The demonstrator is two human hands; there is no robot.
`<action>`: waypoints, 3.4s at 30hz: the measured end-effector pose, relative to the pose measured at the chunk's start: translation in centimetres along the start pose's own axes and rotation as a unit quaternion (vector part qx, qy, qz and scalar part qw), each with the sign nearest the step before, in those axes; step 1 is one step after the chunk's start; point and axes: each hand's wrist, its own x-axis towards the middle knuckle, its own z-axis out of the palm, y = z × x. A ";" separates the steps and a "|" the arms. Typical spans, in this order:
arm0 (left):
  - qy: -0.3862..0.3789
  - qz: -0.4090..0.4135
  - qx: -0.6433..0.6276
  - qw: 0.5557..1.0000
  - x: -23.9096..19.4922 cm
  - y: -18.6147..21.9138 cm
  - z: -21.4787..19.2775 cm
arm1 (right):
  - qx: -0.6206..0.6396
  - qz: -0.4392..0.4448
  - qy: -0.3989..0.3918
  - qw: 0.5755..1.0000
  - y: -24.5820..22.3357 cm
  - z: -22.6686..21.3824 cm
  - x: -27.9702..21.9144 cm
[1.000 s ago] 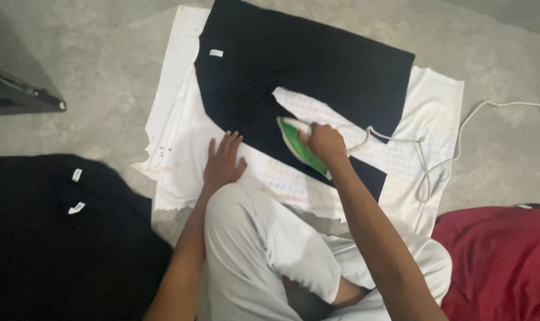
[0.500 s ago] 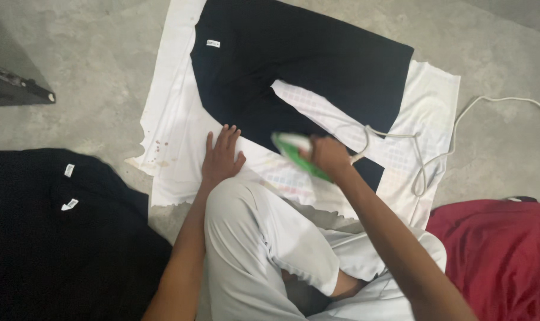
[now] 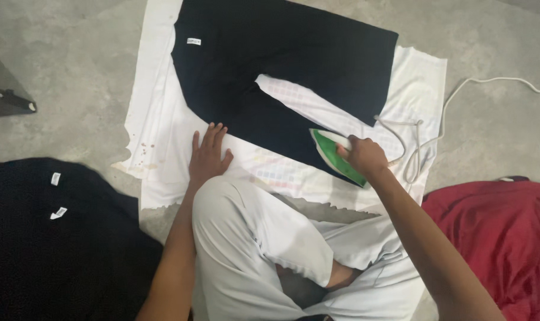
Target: The person irons a dark long-sleeved shirt on a white cloth laid on the floor. They smooth the shirt, iron the sleeves and body, and flip the garment to iron the other side.
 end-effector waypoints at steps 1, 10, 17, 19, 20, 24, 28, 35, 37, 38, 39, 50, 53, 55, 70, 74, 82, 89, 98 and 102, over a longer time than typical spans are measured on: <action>0.001 0.003 0.000 1.000 0.2 -0.1 0.0 | 0.001 0.003 0.002 1.000 0.2 0.2 -0.2; -0.025 -0.007 -0.025 0.999 0.2 0.2 -0.6 | 0.014 0.034 0.002 0.999 5.3 0.6 -3.1; -0.059 -0.030 -0.011 0.998 0.0 0.2 -0.5 | 0.002 0.003 -0.020 1.000 6.3 0.8 -4.7; -0.062 -0.034 -0.011 0.997 1.0 0.2 -0.3 | 0.014 0.031 0.021 0.999 6.4 0.8 -3.4; -0.056 -0.028 -0.006 0.998 0.7 0.1 0.0 | 0.034 0.034 0.025 0.999 6.0 1.7 -3.4; -0.060 -0.029 -0.005 0.998 0.1 0.1 0.1 | 0.019 -0.038 -0.038 0.998 1.5 -0.6 -6.7; -0.046 -0.031 -0.006 0.998 0.6 0.2 0.1 | 0.041 -0.030 -0.003 0.999 0.2 0.5 -3.0; -0.071 -0.035 -0.013 0.997 1.1 0.3 -0.7 | 0.038 -0.068 0.000 0.997 -7.0 -1.9 -0.4; -0.072 -0.038 -0.015 0.997 0.3 0.7 -1.0 | 0.055 -0.050 0.009 0.997 -7.7 -1.1 0.7; -0.063 -0.039 -0.013 0.997 0.5 0.8 -1.2 | 0.067 -0.039 0.024 0.997 -8.2 -0.8 1.5; -0.054 -0.040 -0.011 0.998 0.6 0.9 -1.4 | 0.078 -0.028 0.040 0.996 -8.7 -0.4 2.4; 0.008 -0.045 -0.019 0.999 0.3 0.3 -0.5 | 0.063 -0.102 0.010 0.993 -17.3 -3.7 2.0; -0.008 -0.056 -0.033 0.998 0.7 0.4 -0.5 | 0.068 -0.103 0.030 0.992 -19.0 -3.4 4.0; -0.013 -0.067 -0.026 0.997 0.6 0.6 -0.6 | 0.098 -0.072 0.060 0.991 -20.0 -2.4 5.9; -0.049 -0.069 -0.025 0.996 0.8 1.3 -3.0 | 0.112 -0.044 0.081 0.989 -23.6 -2.1 11.5; -0.051 -0.064 -0.039 0.996 0.5 1.2 -3.2 | 0.109 -0.060 0.055 0.991 -24.8 -3.6 8.4; 0.009 -0.062 -0.050 0.997 0.6 0.7 -1.8 | 0.095 -0.071 0.073 0.990 -23.5 -3.9 8.5; -0.018 -0.109 -0.159 0.981 8.2 -2.2 -2.6 | 0.109 -0.044 0.054 0.992 -22.5 -2.5 8.6; -0.232 -0.091 0.023 0.968 11.3 -3.4 -5.2 | 0.093 -0.079 0.010 0.992 -22.7 -3.8 7.1; -0.154 -0.126 -0.144 0.969 8.1 -3.8 -7.4 | 0.034 -0.167 -0.022 0.985 -25.1 -6.8 5.3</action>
